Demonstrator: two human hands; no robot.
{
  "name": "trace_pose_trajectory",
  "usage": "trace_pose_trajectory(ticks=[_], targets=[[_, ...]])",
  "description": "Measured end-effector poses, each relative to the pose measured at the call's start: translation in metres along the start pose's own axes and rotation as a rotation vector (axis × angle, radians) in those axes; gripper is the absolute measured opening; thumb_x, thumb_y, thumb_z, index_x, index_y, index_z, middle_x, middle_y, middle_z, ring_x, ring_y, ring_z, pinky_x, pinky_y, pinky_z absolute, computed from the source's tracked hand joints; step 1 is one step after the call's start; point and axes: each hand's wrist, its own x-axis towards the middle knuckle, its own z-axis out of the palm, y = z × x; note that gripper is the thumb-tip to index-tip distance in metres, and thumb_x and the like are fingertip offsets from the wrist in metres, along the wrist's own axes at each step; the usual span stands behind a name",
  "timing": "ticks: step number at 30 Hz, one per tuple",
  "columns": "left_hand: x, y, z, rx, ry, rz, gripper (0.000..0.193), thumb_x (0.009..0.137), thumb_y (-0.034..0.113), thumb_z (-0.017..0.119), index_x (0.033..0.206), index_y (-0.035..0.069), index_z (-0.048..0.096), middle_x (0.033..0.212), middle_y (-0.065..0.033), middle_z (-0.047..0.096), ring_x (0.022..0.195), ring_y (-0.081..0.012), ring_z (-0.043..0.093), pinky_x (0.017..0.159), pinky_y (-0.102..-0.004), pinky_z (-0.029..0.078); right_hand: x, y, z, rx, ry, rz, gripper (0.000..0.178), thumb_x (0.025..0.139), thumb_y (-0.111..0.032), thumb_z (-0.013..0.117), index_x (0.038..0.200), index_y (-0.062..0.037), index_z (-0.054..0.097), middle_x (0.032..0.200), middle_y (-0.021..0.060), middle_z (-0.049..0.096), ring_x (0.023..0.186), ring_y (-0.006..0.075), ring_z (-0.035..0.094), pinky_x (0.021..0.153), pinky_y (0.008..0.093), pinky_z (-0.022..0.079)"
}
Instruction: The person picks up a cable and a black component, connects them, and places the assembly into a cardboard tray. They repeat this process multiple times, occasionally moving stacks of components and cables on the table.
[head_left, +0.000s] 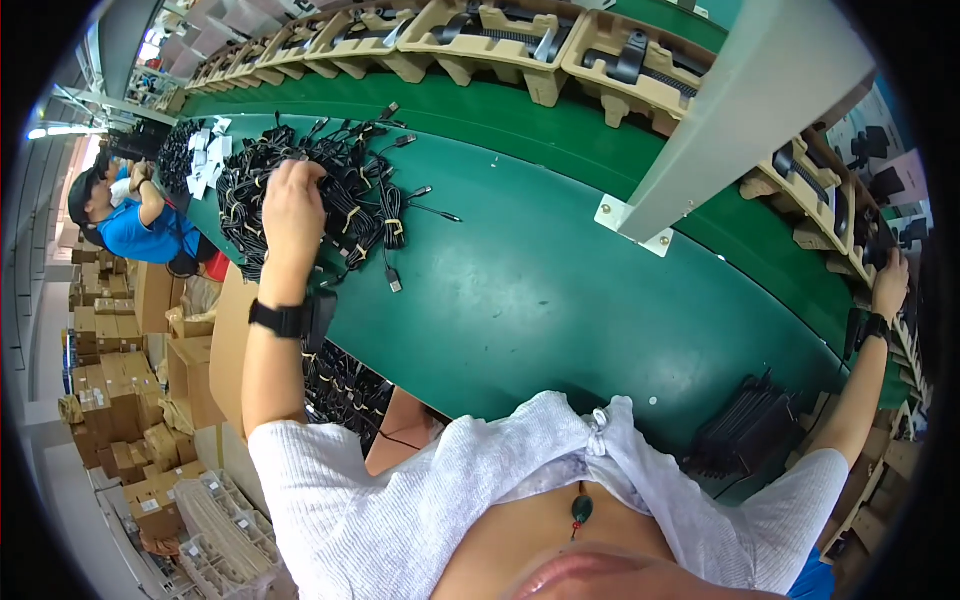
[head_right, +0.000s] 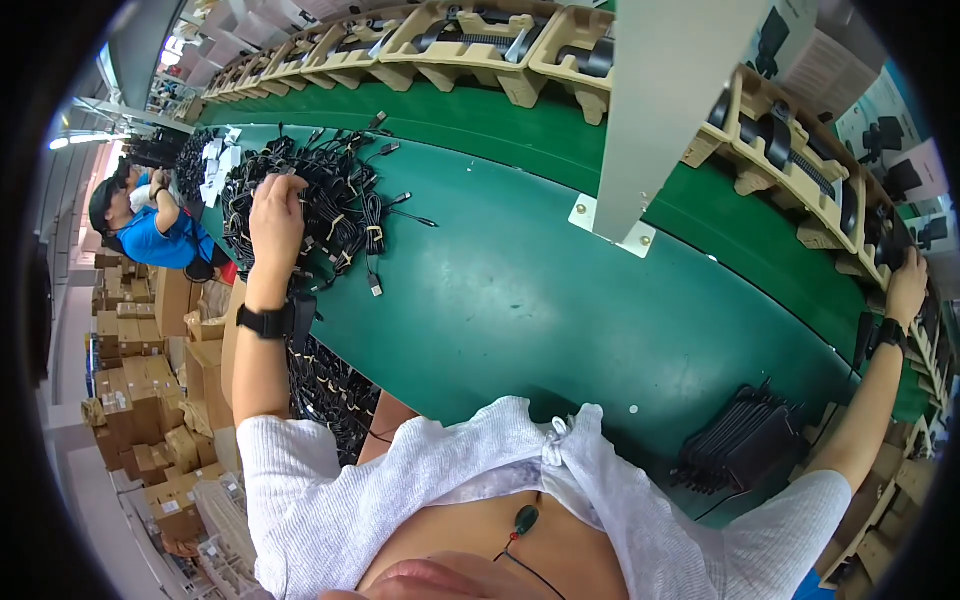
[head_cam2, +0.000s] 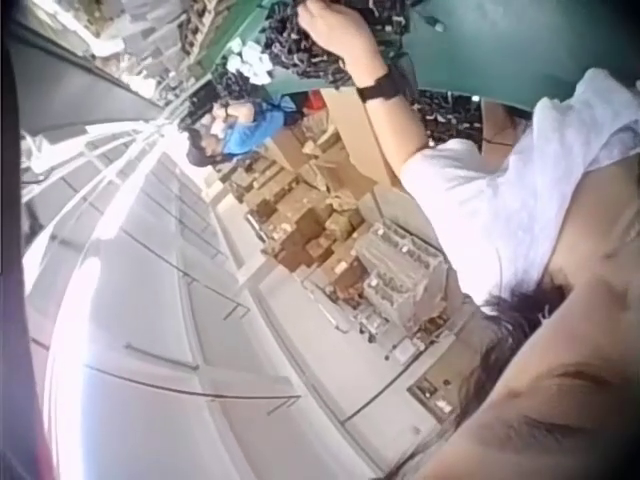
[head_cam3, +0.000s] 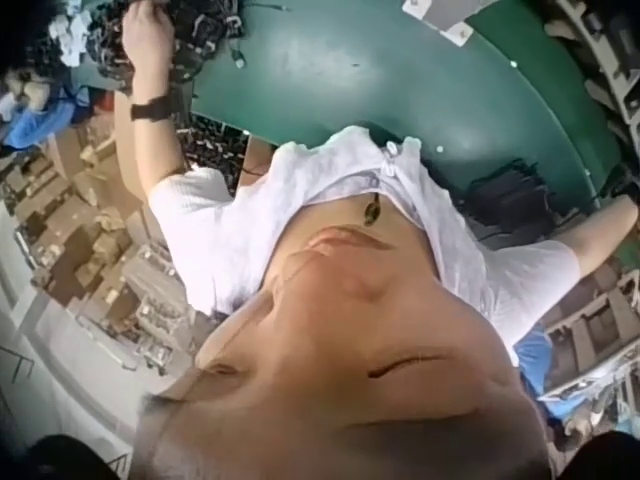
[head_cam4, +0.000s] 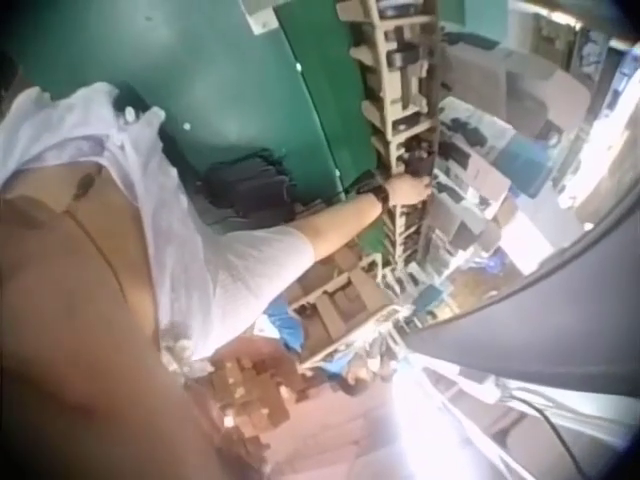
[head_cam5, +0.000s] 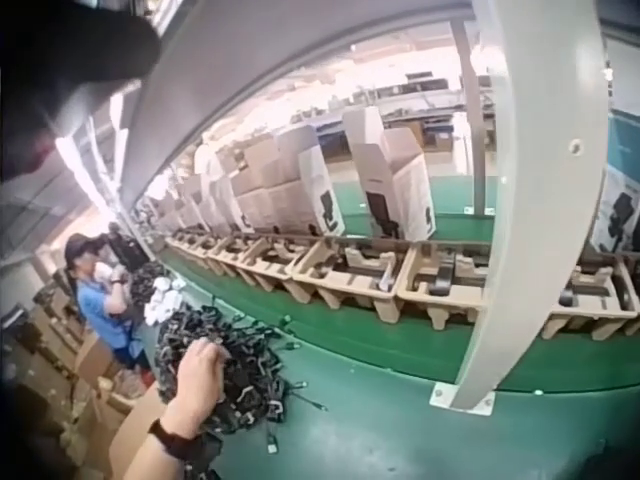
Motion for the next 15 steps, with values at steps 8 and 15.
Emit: trace_pose_trajectory(ticks=[8, 15], targets=[[-0.057, 0.07, 0.023, 0.096, -0.141, -0.057, 0.051, 0.075, 0.038, 0.07, 0.106, -0.001, 0.056, 0.089, -0.0118, 0.057, 0.089, -0.0283, 0.055, 0.072, -0.0362, 0.048, -0.008, -0.04, -0.047, 0.143, -0.233, 0.051, 0.032, 0.089, -0.016, 0.047, 0.119, -0.0045, 0.052, 0.121, 0.0219, 0.054, 0.109, 0.0386, 0.052, 0.087, 0.0456, 0.044], [-0.069, 0.073, 0.047, -0.006, -0.104, -0.112, 0.041, 0.074, 0.011, 0.068, 0.112, 0.003, 0.055, 0.095, -0.0117, 0.058, 0.099, -0.0316, 0.052, 0.086, -0.0388, 0.041, -0.069, -0.056, -0.104, 0.234, -0.195, -0.017, 0.035, 0.087, -0.016, 0.055, 0.12, -0.0088, 0.053, 0.122, 0.0125, 0.055, 0.106, 0.0337, 0.054, 0.085, 0.0444, 0.046]])
